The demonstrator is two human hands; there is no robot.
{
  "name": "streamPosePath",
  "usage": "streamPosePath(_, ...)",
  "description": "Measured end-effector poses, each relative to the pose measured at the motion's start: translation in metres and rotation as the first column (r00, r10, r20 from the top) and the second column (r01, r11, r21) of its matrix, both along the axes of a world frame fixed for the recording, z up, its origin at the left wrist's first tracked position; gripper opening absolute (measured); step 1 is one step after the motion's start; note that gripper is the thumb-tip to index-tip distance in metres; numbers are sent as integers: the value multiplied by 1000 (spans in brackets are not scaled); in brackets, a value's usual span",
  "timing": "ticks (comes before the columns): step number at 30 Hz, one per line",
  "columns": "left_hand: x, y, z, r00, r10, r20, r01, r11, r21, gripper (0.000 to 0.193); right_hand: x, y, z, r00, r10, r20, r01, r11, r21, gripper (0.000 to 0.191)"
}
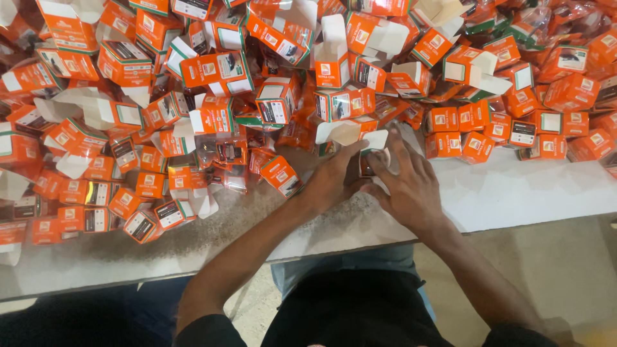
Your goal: The person picks up flat orange cardboard boxes from a large pile on the table and folds them by hand, pressing the flaps to form closed boxes, then places the folded boxes back onto the table with the others. Coworkers at the same table fold boxes as well.
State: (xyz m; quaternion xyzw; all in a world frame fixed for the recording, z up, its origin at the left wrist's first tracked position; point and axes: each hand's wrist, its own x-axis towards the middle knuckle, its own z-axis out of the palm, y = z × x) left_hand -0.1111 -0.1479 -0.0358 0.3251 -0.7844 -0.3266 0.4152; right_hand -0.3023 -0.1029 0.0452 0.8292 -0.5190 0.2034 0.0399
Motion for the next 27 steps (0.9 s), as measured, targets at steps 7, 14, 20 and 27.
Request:
streamPosePath(7,1,3,-4,997,21,-68,-8,983,184,65,-4,-13,-10,999,-48,-19,51,899,434,73)
streamPosePath(14,1,4,5,996,91,-6,-90,992,93,61,-13,11,-57,764,-95,638,-33,982,186,78)
streamPosePath(20,4,1,7,981,36,192,15,966,-260,56,-19,15,-54,924,-31,381,-24,990,140,58)
streamPosePath(27,5,-1,10,996,-83,40,92,942,-323,36,-19,7,-56,880,102,464,-95,995,-38,39)
